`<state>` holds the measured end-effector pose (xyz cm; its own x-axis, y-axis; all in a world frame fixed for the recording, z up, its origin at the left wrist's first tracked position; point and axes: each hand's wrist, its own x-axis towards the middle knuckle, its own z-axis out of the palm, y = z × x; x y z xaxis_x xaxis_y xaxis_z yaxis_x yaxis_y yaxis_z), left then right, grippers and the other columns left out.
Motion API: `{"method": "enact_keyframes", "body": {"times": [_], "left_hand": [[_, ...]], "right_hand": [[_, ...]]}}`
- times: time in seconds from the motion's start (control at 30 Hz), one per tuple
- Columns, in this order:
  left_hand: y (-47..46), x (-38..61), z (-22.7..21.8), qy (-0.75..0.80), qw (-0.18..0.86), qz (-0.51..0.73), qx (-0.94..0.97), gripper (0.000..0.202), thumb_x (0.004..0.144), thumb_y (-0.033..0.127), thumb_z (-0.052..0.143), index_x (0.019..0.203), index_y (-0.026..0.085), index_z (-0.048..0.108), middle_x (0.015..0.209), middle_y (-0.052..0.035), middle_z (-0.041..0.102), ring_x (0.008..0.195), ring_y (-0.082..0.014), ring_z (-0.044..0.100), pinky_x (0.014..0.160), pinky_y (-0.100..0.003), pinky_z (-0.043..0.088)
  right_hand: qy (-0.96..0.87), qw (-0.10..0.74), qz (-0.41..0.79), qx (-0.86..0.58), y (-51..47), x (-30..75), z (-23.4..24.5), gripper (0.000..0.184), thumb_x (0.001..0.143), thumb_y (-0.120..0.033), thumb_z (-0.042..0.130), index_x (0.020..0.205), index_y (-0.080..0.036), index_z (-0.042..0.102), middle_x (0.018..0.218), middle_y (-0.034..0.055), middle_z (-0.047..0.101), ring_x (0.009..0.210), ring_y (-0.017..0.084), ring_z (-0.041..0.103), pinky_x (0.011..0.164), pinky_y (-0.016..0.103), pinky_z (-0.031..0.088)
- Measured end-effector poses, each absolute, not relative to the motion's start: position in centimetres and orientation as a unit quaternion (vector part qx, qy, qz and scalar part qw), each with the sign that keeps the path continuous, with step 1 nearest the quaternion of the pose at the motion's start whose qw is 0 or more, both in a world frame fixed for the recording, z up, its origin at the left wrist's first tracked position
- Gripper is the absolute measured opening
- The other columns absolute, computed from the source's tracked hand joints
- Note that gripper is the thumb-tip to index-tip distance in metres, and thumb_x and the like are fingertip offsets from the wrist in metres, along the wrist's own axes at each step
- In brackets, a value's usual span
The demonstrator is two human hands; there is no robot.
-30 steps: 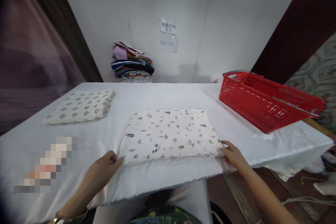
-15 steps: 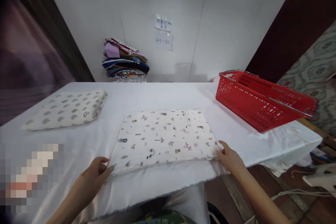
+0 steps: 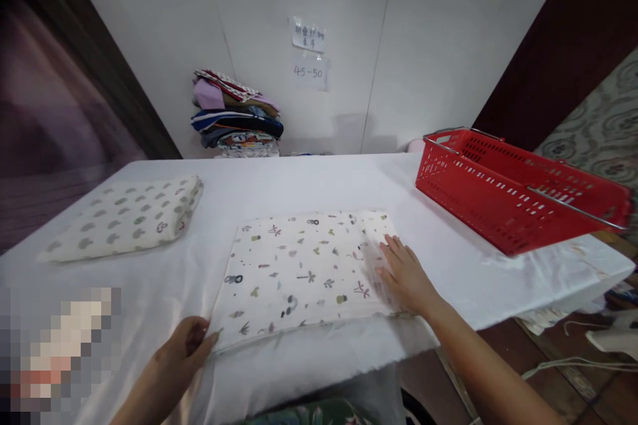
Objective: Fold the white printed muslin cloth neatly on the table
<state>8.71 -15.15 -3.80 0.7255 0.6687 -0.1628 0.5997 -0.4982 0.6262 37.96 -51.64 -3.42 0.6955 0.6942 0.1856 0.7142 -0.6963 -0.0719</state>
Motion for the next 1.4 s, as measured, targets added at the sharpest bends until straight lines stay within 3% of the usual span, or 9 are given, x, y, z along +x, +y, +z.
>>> {"method": "enact_keyframes", "body": {"times": [0.13, 0.37, 0.6, 0.77, 0.97, 1.17, 1.4], "left_hand": [[-15.4, 8.5, -4.1, 0.355, 0.330, 0.051, 0.873, 0.024, 0.075, 0.046, 0.044, 0.082, 0.024, 0.045, 0.061, 0.0028, 0.057, 0.056, -0.0162, 0.058, 0.056, -0.025, 0.043], [-16.9, 8.6, -3.5, 0.398, 0.309, 0.069, 0.861, 0.019, 0.080, 0.043, 0.040, 0.085, 0.026, 0.045, 0.054, 0.0068, 0.050, 0.051, -0.0142, 0.055, 0.055, -0.023, 0.039], [-17.2, 7.9, -4.2, 0.403, 0.321, 0.110, 0.850, 0.024, 0.079, 0.048, 0.043, 0.085, 0.026, 0.047, 0.052, 0.0072, 0.052, 0.049, -0.0140, 0.053, 0.055, -0.024, 0.040], [-17.0, 7.5, -5.1, 0.408, 0.349, 0.116, 0.836, 0.028, 0.076, 0.051, 0.048, 0.087, 0.025, 0.048, 0.053, 0.0060, 0.055, 0.048, -0.0152, 0.054, 0.052, -0.025, 0.041], [-17.5, 7.7, -4.5, 0.432, 0.368, 0.135, 0.813, 0.025, 0.078, 0.049, 0.047, 0.086, 0.025, 0.049, 0.054, 0.0061, 0.056, 0.048, -0.0146, 0.053, 0.052, -0.025, 0.041], [-17.6, 7.9, -4.1, 0.431, 0.363, 0.125, 0.816, 0.024, 0.079, 0.047, 0.046, 0.087, 0.025, 0.048, 0.051, 0.0069, 0.054, 0.047, -0.0148, 0.053, 0.052, -0.025, 0.040], [-17.4, 7.8, -4.4, 0.429, 0.359, 0.118, 0.821, 0.025, 0.077, 0.048, 0.046, 0.087, 0.025, 0.049, 0.049, 0.0067, 0.052, 0.045, -0.0149, 0.052, 0.048, -0.025, 0.039]], "right_hand": [[-0.318, 0.017, 0.006, -0.948, -51.8, 40.4, -5.4, 0.065, 0.090, -0.057, 0.029, 0.141, -0.018, 0.034, 0.149, 0.0100, 0.025, 0.138, 0.027, 0.019, 0.109, 0.053, 0.023], [-0.325, -0.017, -0.028, -0.945, -51.0, 40.6, -4.8, 0.064, 0.091, -0.057, 0.025, 0.141, -0.017, 0.036, 0.149, 0.0100, 0.026, 0.139, 0.026, 0.017, 0.109, 0.054, 0.020], [-0.447, 0.020, -0.004, -0.894, -41.5, 42.5, -1.9, 0.065, 0.092, -0.056, 0.024, 0.145, -0.019, 0.026, 0.152, 0.0092, 0.018, 0.140, 0.025, 0.011, 0.112, 0.050, 0.014], [-0.498, 0.058, 0.053, -0.864, -34.4, 44.8, -3.5, 0.069, 0.090, -0.062, 0.019, 0.147, -0.023, 0.021, 0.153, 0.0062, 0.013, 0.141, 0.025, 0.008, 0.113, 0.049, 0.009], [-0.482, 0.067, 0.072, -0.870, -32.8, 47.0, -6.1, 0.072, 0.088, -0.066, 0.020, 0.146, -0.024, 0.023, 0.153, 0.0045, 0.016, 0.141, 0.024, 0.010, 0.113, 0.049, 0.008], [-0.476, 0.056, 0.088, -0.873, -31.4, 45.0, -3.9, 0.075, 0.088, -0.066, 0.016, 0.146, -0.020, 0.024, 0.154, 0.0074, 0.009, 0.141, 0.026, 0.005, 0.112, 0.051, 0.005], [-0.595, 0.070, 0.111, -0.793, -26.0, 41.0, -4.6, 0.078, 0.087, -0.068, 0.012, 0.149, -0.021, 0.013, 0.154, 0.0044, 0.003, 0.141, 0.026, 0.000, 0.113, 0.049, -0.001]]}}
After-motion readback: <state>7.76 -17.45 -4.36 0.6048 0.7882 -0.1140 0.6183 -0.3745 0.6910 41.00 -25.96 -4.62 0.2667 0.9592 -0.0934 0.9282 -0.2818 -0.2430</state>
